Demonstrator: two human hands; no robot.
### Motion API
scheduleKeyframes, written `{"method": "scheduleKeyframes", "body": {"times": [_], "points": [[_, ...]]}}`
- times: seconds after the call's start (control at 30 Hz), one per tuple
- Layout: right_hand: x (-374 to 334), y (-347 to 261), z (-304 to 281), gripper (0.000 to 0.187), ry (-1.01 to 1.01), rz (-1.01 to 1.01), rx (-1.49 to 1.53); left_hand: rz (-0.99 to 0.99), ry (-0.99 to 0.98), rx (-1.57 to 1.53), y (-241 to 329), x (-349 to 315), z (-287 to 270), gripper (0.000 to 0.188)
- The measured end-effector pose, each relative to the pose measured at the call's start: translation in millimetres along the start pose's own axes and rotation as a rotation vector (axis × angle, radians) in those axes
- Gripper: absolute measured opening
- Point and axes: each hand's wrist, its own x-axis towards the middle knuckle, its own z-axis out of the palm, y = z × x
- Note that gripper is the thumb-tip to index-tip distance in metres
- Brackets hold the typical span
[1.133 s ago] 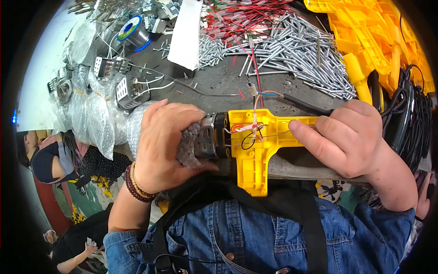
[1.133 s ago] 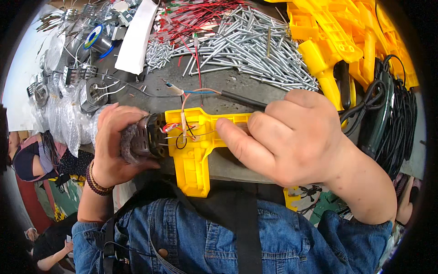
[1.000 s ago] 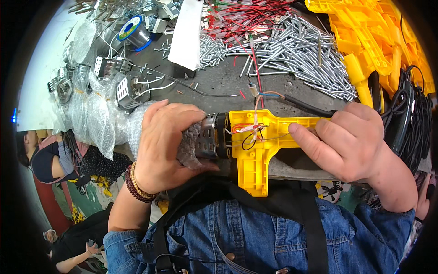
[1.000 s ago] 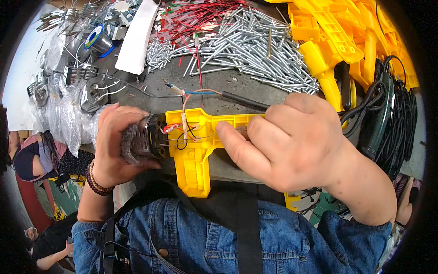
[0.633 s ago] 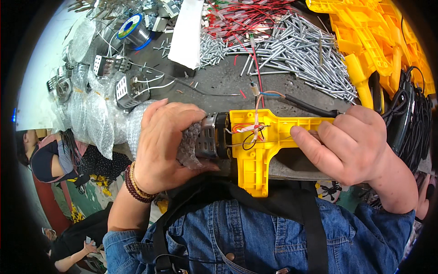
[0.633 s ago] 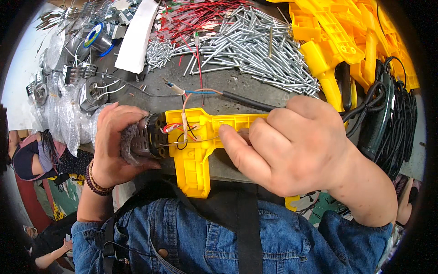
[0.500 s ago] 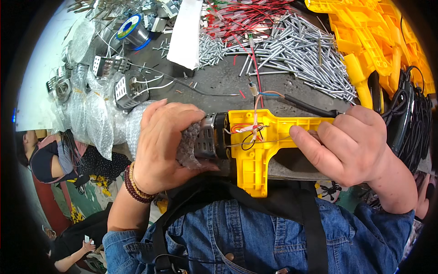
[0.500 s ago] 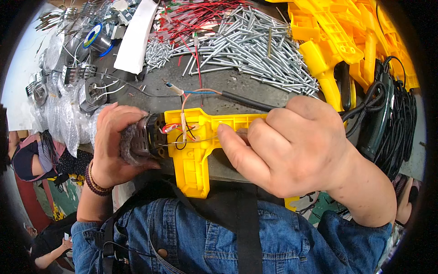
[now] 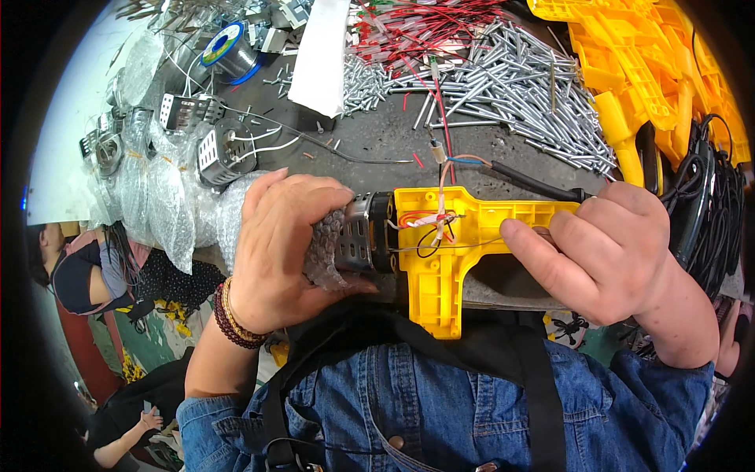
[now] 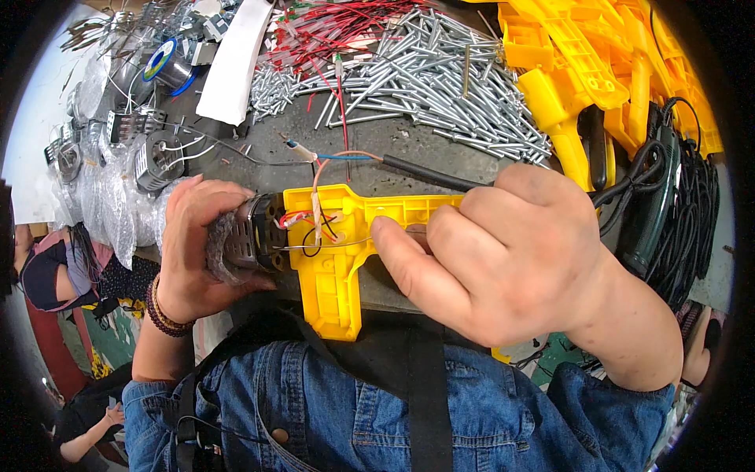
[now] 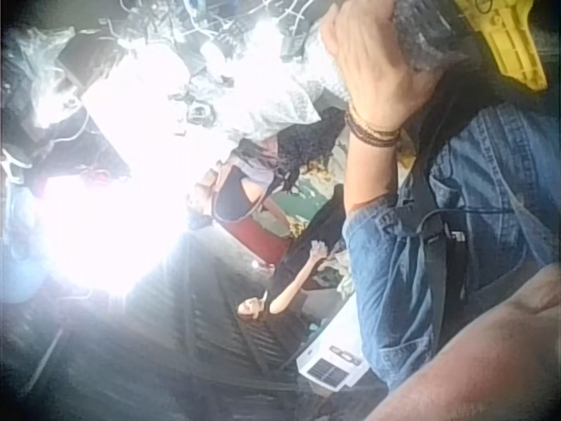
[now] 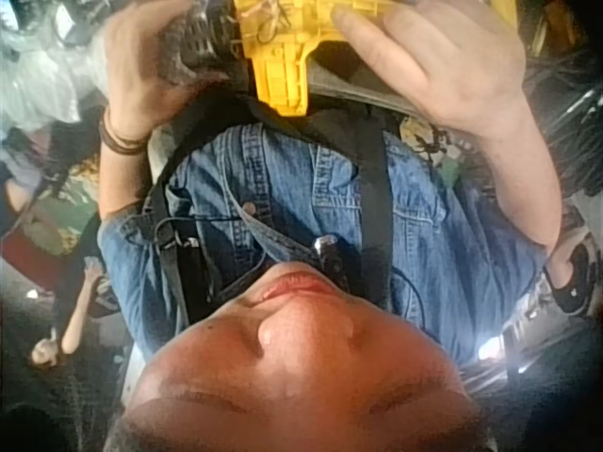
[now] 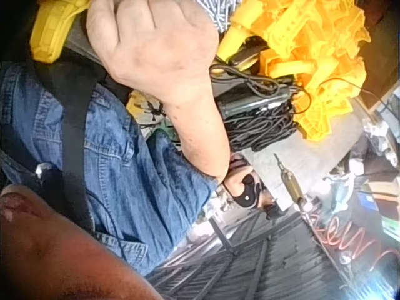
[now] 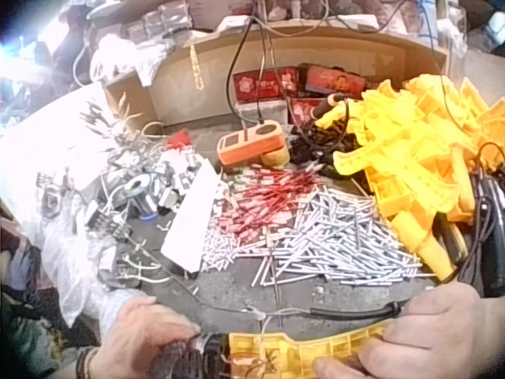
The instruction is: Assembling and soldering internal components into a yellow handheld tool housing.
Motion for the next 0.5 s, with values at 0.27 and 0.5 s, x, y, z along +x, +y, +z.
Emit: {"method": "scheduleKeyframes", "body": {"times": [0.27,0.5], "points": [[-2.0,2.5,1.5,0.038,-0.008,-0.008,-0.02,-0.003,-0.002,0.0,0.3,0.1,0.2,0.078],[2.2,-4.8,-1.8,0.041,-0.018,-0.016,-0.107,-0.009,-0.002,-0.001,1.7,-1.3,-0.9,0.078]]}}
